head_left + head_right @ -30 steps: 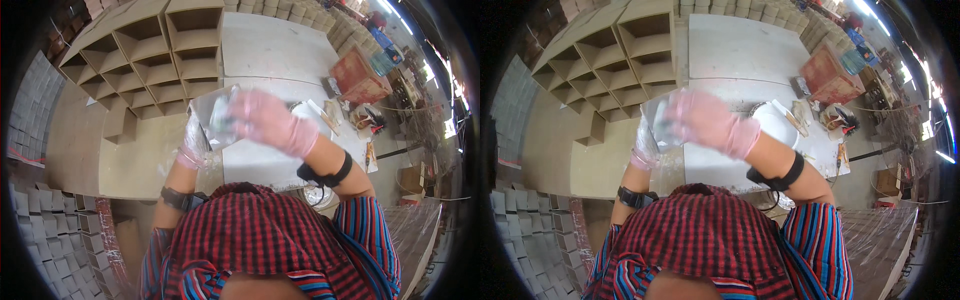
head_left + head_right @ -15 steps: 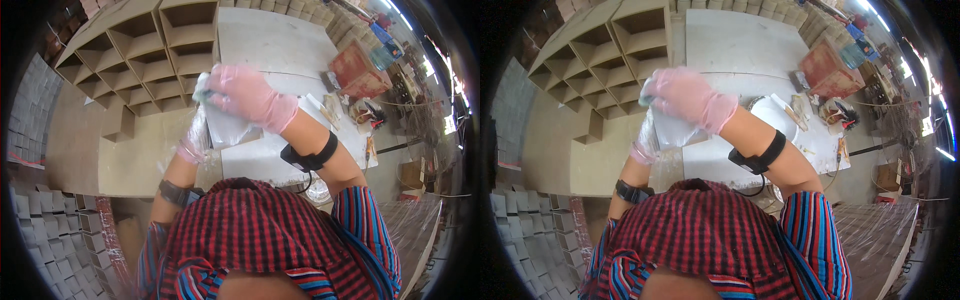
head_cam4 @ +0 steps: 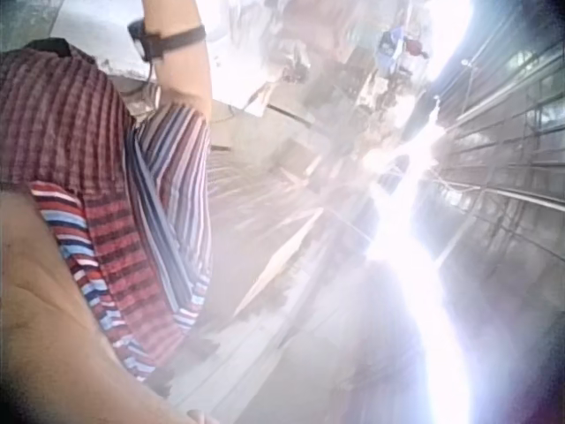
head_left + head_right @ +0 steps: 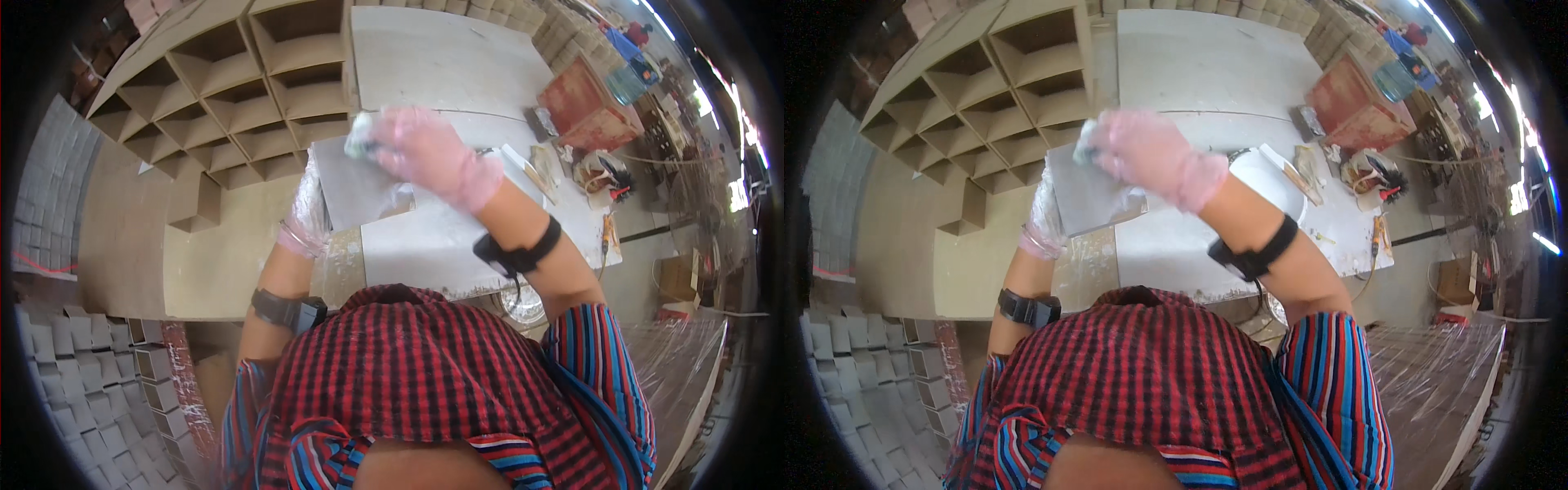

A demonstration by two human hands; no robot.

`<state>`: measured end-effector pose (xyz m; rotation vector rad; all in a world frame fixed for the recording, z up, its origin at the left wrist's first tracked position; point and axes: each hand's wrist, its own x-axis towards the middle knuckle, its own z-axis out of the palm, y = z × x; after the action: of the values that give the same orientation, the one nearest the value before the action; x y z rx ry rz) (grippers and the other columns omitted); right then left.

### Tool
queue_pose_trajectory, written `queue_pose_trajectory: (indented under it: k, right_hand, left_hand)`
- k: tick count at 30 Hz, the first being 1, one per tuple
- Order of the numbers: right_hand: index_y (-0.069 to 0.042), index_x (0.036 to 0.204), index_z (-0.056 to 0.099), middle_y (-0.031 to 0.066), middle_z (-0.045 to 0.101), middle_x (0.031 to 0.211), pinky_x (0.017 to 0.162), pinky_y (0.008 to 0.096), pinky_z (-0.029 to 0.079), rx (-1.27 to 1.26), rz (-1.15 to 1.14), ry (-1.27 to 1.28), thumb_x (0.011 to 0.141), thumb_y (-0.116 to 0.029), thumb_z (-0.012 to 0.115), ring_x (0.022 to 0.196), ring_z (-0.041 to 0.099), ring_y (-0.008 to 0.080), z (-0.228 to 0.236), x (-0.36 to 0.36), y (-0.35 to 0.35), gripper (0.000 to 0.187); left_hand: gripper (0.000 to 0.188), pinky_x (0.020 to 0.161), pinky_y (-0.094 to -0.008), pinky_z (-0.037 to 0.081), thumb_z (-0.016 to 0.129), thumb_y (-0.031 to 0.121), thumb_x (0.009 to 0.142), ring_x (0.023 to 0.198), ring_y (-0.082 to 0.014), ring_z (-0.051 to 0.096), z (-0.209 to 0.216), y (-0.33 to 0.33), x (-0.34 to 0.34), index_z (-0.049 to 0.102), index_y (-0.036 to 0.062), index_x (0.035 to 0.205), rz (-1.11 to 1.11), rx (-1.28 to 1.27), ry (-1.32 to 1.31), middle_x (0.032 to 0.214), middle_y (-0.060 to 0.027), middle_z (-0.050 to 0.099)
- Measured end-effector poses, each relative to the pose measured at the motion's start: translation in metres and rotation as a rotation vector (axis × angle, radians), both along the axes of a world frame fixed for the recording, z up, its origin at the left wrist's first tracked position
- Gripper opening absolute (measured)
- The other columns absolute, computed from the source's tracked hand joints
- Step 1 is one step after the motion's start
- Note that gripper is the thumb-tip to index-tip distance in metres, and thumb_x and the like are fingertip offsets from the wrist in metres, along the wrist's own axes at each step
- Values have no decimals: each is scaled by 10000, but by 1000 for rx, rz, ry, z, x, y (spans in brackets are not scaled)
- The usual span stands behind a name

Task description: Applying a white liquid substance, likely primer or glaze, to square wooden or ceramic blocks using a sponge.

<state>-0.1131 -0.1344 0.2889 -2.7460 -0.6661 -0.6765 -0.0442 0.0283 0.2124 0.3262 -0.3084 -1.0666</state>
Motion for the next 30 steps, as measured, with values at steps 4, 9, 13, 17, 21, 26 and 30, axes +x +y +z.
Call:
queue_pose_trajectory:
  k: [4,9,13,17,21,26,30]
  right_hand:
    - [-171,948,594,38,548,866,680,342,462,-89,94,-111,708,-152,566,804,548,235,-4,-1,-2,243]
    - [-167,947,593,35,547,875,674,333,461,-38,221,37,700,-138,574,784,548,232,-14,-49,18,249]
    - [-167,976,587,58,551,875,672,336,458,-38,142,-120,688,-142,590,773,546,234,-4,-20,-4,289]
    - [-165,988,583,70,554,858,681,334,458,11,-58,-62,690,-137,582,770,546,235,-1,-7,-11,299]
    - [-164,956,596,74,561,839,711,357,459,-45,171,41,706,-139,574,781,546,252,-14,-48,8,252]
    - [-166,931,603,66,555,810,709,367,455,91,170,104,711,-160,572,790,543,253,-13,-40,-3,222]
    - [-145,958,594,87,574,949,757,369,451,-2,-6,47,759,-210,542,895,547,257,-5,-21,-10,215]
  left_hand:
    - [445,893,-339,395,363,421,897,1009,-217,492,-1,0,-4,471,60,1133,105,128,-272,1094,-91,526]
    - [437,921,-344,377,379,405,900,1053,-225,476,2,15,0,464,55,1148,66,16,51,1130,-97,518]
    - [418,922,-342,376,385,383,904,1057,-226,474,0,16,4,462,57,1152,92,39,-39,1139,-91,514]
    - [346,923,-314,365,375,309,912,1056,-197,457,-2,14,5,438,66,1150,103,53,-335,1142,-72,489]
    - [289,914,-285,356,369,239,909,1050,-165,448,-3,15,2,418,75,1142,92,-44,-364,1126,-53,477]
    - [266,895,-301,367,387,228,893,1014,-165,470,-6,19,0,444,80,1106,170,66,-149,1088,-50,495]
    - [287,945,-330,343,406,273,891,1051,-170,463,-4,18,0,465,74,1091,178,146,-248,1109,-37,502]
